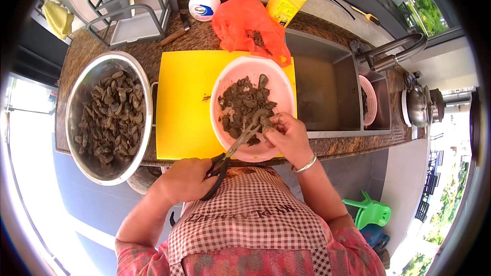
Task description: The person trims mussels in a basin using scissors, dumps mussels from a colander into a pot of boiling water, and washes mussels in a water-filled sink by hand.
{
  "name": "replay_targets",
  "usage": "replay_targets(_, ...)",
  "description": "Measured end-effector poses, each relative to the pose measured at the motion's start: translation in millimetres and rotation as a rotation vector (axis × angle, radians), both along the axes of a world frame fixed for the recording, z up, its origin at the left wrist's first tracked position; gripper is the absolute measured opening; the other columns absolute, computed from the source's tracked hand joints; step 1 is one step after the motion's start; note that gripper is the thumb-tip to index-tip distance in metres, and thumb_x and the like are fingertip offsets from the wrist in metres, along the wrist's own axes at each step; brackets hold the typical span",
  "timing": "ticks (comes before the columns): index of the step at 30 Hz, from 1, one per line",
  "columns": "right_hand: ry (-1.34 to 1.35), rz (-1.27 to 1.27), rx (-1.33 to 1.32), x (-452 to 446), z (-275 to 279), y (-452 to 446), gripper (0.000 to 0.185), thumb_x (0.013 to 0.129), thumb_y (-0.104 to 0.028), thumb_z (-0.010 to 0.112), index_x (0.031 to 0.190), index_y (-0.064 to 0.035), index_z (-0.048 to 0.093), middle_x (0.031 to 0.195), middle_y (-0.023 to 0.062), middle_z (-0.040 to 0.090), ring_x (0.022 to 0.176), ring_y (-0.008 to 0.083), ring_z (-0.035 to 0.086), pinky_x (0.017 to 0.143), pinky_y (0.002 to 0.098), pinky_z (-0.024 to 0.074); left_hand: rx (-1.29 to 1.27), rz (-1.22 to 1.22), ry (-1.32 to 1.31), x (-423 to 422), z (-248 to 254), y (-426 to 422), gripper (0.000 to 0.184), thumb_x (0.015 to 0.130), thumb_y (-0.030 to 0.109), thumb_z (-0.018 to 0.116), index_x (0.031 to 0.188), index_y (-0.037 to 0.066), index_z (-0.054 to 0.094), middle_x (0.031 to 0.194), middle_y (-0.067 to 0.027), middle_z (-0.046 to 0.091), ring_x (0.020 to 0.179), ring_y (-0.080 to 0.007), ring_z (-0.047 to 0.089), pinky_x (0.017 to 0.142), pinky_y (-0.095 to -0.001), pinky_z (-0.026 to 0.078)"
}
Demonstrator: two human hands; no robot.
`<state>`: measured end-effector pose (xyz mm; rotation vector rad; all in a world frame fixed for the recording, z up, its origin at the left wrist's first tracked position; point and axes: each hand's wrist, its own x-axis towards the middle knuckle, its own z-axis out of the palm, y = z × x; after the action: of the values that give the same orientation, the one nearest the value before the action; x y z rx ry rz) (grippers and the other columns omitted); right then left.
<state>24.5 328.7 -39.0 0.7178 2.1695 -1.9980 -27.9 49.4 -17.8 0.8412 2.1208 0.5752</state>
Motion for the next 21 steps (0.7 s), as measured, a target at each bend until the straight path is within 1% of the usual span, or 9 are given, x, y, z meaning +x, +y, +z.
replay_targets(3, -0.011, -0.046, -0.016, -1, 0, 4, 0.021, 0.084, -0.001, 0.068, 0.102, 0.0073, 0.062, 0.080, 0.0063, 0.067, 0.065, 0.0084, 0.062, 0.056, 0.0234, 0.0499, 0.026, 0.050, -0.033, 1, 11, -5, 0.042, 0.091, 0.040, 0.060, 0.089, -0.002, 0.065, 0.077, -0.0207, 0.067, 0.071, -0.0351, 0.066, 0.067, -0.0430, 0.051)
replay_targets(4, -0.011, -0.054, -0.028, -1, -2, 5, 0.021, 0.084, -0.001, 0.068, 0.102, 0.0070, 0.062, 0.079, 0.0060, 0.067, 0.065, 0.0082, 0.062, 0.056, 0.0233, 0.0498, 0.044, 0.046, -0.091, -1, 9, -6, 0.043, 0.091, 0.040, 0.059, 0.090, -0.002, 0.065, 0.077, -0.0208, 0.067, 0.072, -0.0350, 0.066, 0.067, -0.0431, 0.051)
replay_targets(6, -0.017, -0.013, -0.027, -2, -3, 3, 0.019, 0.084, -0.002, 0.069, 0.100, 0.0061, 0.063, 0.080, 0.0049, 0.067, 0.066, 0.0078, 0.062, 0.058, 0.0232, 0.0500, 0.077, 0.043, -0.209, -5, 4, -8, 0.043, 0.091, 0.041, 0.059, 0.090, -0.002, 0.065, 0.077, -0.0209, 0.067, 0.072, -0.0350, 0.067, 0.067, -0.0432, 0.051)
replay_targets(10, 0.029, 0.084, -0.004, 0, -4, -3, 0.019, 0.083, -0.006, 0.071, 0.097, 0.0048, 0.065, 0.080, 0.0036, 0.068, 0.069, 0.0074, 0.062, 0.062, 0.0237, 0.0508, 0.049, 0.046, -0.257, -10, 3, 1, 0.045, 0.092, 0.042, 0.058, 0.088, -0.002, 0.066, 0.075, -0.0207, 0.067, 0.071, -0.0354, 0.067, 0.066, -0.0429, 0.051)
replay_targets(13, 0.052, 0.157, 0.101, 0, -5, -6, 0.015, 0.085, 0.001, 0.068, 0.098, 0.0048, 0.062, 0.077, 0.0013, 0.064, 0.063, 0.0051, 0.059, 0.057, 0.0213, 0.0484, 0.042, 0.059, -0.239, -10, 0, 5, 0.046, 0.093, 0.043, 0.058, 0.088, -0.002, 0.066, 0.074, -0.0208, 0.067, 0.071, -0.0357, 0.067, 0.066, -0.0427, 0.051)
replay_targets(16, -0.002, 0.158, 0.097, 0, -4, -7, 0.023, 0.081, -0.012, 0.073, 0.095, 0.0051, 0.065, 0.079, 0.0042, 0.068, 0.070, 0.0082, 0.061, 0.065, 0.0254, 0.0513, 0.066, 0.059, -0.227, -9, -4, 5, 0.047, 0.093, 0.043, 0.058, 0.089, -0.002, 0.066, 0.075, -0.0213, 0.068, 0.071, -0.0360, 0.067, 0.066, -0.0430, 0.051)
replay_targets(18, 0.008, 0.169, 0.120, 1, -6, -7, 0.021, 0.083, -0.011, 0.072, 0.094, 0.0051, 0.064, 0.077, 0.0045, 0.067, 0.069, 0.0085, 0.062, 0.064, 0.0251, 0.0515, 0.070, 0.067, -0.224, -8, -10, 4, 0.046, 0.093, 0.043, 0.059, 0.090, -0.003, 0.066, 0.076, -0.0216, 0.067, 0.070, -0.0357, 0.067, 0.066, -0.0438, 0.051)
replay_targets(19, 0.013, 0.174, 0.132, 1, -7, -7, 0.020, 0.083, -0.010, 0.071, 0.094, 0.0051, 0.064, 0.077, 0.0047, 0.067, 0.069, 0.0087, 0.062, 0.063, 0.0250, 0.0515, 0.081, 0.081, -0.242, -6, -14, 4, 0.045, 0.094, 0.042, 0.059, 0.091, -0.003, 0.067, 0.075, -0.0201, 0.067, 0.069, -0.0327, 0.067, 0.065, -0.0422, 0.051)
replay_targets(21, -0.057, 0.126, -0.041, 0, -6, -6, 0.017, 0.086, -0.008, 0.069, 0.095, 0.0045, 0.064, 0.077, 0.0053, 0.067, 0.068, 0.0095, 0.062, 0.061, 0.0247, 0.0519, 0.104, 0.106, -0.277, -4, -21, 5, 0.043, 0.095, 0.039, 0.059, 0.093, -0.003, 0.068, 0.072, -0.0170, 0.068, 0.068, -0.0267, 0.067, 0.064, -0.0391, 0.052)
